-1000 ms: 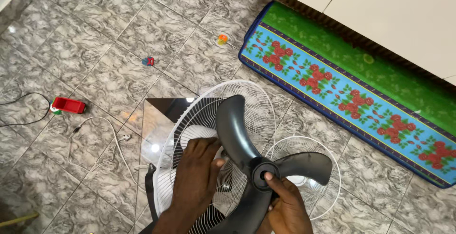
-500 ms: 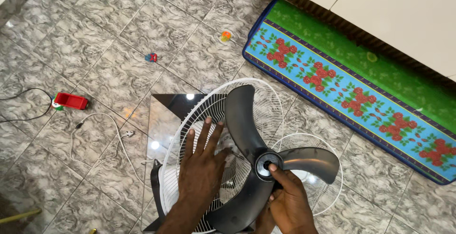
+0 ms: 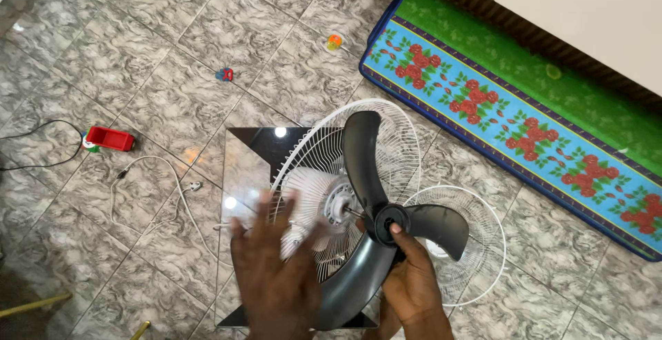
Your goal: The person reassembles a pedestal fan by hand. They place the fan blades onto the motor hub, secure them with a nut, and then attach the front wire cage, aligning and snapping it into place.
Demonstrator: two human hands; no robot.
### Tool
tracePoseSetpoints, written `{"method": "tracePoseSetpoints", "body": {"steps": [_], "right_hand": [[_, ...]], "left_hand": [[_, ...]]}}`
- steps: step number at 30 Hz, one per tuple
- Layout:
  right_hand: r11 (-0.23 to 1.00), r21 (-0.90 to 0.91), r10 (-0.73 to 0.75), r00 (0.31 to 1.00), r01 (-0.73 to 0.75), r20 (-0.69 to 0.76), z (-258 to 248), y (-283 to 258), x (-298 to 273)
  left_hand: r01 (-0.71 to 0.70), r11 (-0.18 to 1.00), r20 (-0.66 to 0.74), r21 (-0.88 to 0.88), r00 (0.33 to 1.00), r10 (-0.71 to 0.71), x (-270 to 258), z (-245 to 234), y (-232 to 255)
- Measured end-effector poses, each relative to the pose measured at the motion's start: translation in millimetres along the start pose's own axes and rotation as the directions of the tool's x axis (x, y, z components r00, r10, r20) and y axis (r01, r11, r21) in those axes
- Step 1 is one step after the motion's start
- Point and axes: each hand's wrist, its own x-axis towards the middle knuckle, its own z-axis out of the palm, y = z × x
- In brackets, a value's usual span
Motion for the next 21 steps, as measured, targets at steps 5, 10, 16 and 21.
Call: {"method": "tracePoseSetpoints", "body": {"steps": [5,10,16,21], "right_hand": [[0.997,-0.026,-0.074,0.996,0.075,0.043,10,1,-6],[0.999,-0.035,-0.040,0.997,0.042,0.070,20,6,-10],[0.998,-0.063,-0.014,0.993,0.021,0.115,27,15,1],[0.993,-0.088,-0.066,0.980,0.083,0.189,36,25,9]], "left_hand": [[0.621,0.775,0.250,-0.114,0.773,-0.583,30,-19,-15],[0.732,0.655,0.361,-0.185,0.671,-0.647,32,-24,-44],[0.697,0.558,0.303,-0.451,0.707,-0.639,12,-16,-101],[0.705,0.406,0.332,-0.581,0.661,-0.673,-2,-12,-144]]}}
